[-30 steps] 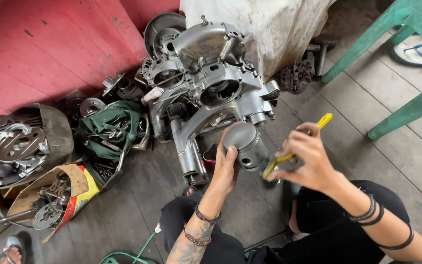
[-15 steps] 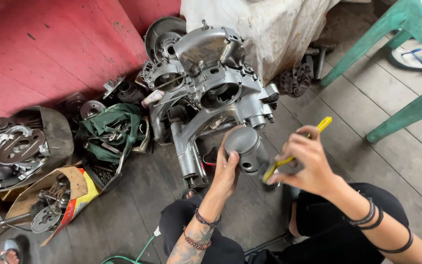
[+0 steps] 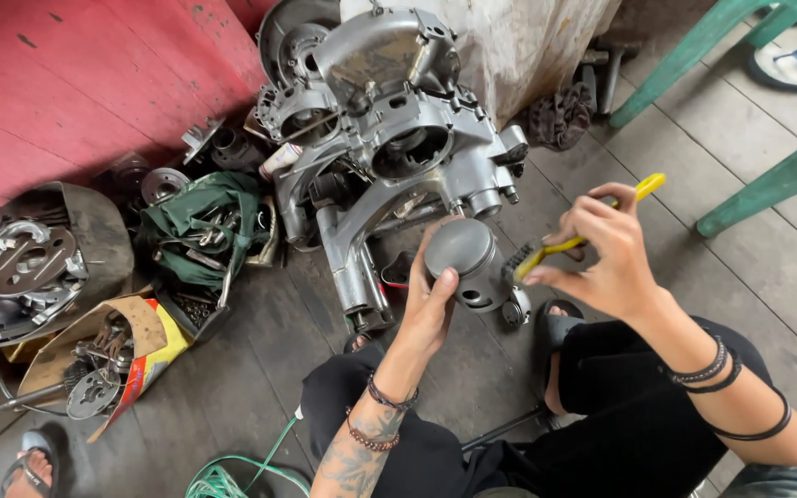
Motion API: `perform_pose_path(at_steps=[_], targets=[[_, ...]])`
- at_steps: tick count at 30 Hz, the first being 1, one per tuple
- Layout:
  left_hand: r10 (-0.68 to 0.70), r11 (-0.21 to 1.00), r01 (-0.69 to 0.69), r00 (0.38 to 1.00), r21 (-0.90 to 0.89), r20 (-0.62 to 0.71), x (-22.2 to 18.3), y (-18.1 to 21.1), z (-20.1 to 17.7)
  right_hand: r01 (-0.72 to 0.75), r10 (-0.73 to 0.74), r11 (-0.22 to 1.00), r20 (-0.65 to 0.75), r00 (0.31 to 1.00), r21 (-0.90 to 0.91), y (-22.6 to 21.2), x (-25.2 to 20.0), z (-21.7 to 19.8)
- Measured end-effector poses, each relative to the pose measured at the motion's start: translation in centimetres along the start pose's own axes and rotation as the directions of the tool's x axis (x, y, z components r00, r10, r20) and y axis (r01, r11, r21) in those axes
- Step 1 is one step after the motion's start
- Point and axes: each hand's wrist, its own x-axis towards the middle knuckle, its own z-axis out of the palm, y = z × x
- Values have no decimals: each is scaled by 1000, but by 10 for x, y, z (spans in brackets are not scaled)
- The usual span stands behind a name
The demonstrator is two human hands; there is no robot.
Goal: The person sits on the floor and scrubs a metal piston with a yellow-handled brush. They rotate the piston to clean different sides and surfaces, including the top and skirt, while surrounded by engine parts and tools.
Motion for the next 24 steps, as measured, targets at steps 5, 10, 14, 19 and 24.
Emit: perform_pose_path(at_steps=[5, 10, 14, 19, 24], targets=[[10, 1000, -9, 999, 24, -47, 2, 11, 1, -17, 16, 999, 13, 1000, 42, -5, -10, 15], [-1, 999, 3, 999, 50, -48, 1, 14, 5, -29, 29, 1000, -4, 1000, 5, -10, -4, 10], [8, 996, -3, 999, 90, -54, 1, 13, 3, -15, 14, 999, 21, 1000, 34, -10, -9, 13], [-17, 994, 21, 999, 111, -41, 1, 15, 8, -4, 4, 1000, -12, 1000, 14, -12, -5, 11], [-19, 993, 23, 999, 114, -37, 1, 9, 4, -14, 14, 1000, -3, 1000, -10, 0, -2, 2]])
